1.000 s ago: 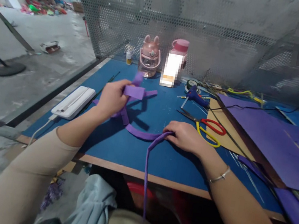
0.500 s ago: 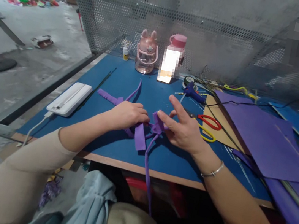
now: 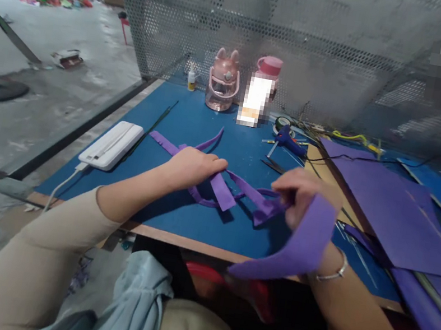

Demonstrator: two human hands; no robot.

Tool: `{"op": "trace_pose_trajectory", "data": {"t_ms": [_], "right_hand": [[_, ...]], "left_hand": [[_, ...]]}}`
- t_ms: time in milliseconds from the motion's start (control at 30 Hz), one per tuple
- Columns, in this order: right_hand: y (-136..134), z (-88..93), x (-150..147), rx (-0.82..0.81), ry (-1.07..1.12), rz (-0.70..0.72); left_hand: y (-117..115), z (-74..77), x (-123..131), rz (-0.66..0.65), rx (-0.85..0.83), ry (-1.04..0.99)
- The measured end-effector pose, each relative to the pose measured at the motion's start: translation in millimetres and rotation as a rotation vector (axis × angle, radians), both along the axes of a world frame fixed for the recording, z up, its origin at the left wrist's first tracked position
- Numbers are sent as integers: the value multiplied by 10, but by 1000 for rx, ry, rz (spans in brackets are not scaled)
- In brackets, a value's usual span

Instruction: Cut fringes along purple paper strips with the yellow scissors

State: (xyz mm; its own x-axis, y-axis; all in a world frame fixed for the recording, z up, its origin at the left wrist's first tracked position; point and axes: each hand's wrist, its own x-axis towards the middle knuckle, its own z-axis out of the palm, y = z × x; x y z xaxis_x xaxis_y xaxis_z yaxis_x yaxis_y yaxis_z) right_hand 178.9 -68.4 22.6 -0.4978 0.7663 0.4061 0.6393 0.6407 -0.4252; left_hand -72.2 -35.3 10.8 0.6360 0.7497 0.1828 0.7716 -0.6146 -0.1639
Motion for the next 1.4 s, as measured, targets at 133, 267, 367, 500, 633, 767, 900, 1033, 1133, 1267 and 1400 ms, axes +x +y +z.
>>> {"op": "trace_pose_trajectory", "data": {"t_ms": [133, 267, 367, 500, 633, 767, 900, 1033, 1133, 1267, 1400], "right_hand": [[181, -15, -155, -8, 76, -54], [306, -104, -174, -116, -96, 4], [376, 1, -19, -100, -122, 42], [434, 271, 291, -135, -199, 4], [428, 440, 606, -281, -193, -52], [448, 365, 776, -606, -283, 120], [558, 39, 734, -636, -390, 115], [665, -234, 642, -497, -413, 44], [678, -287, 632, -393, -456, 6], [629, -239, 726, -392, -493, 4], [573, -184, 852, -699, -489, 118]], "left_hand": [[-50, 3, 55, -64, -19, 31], [-68, 53, 20, -60, -7, 15], [8, 97, -109, -18, -20, -26], [105, 206, -321, 103, -24, -79], [-8, 442, -500, 220, -71, -93], [-157, 552, -601, 66, -446, -95], [-45, 314, -579, 11, -587, -7], [201, 53, -553, 100, -468, 49], [288, -1, -585, 97, -456, 97], [217, 41, -689, 166, -386, 190], [86, 103, -880, 195, -523, 207]]}}
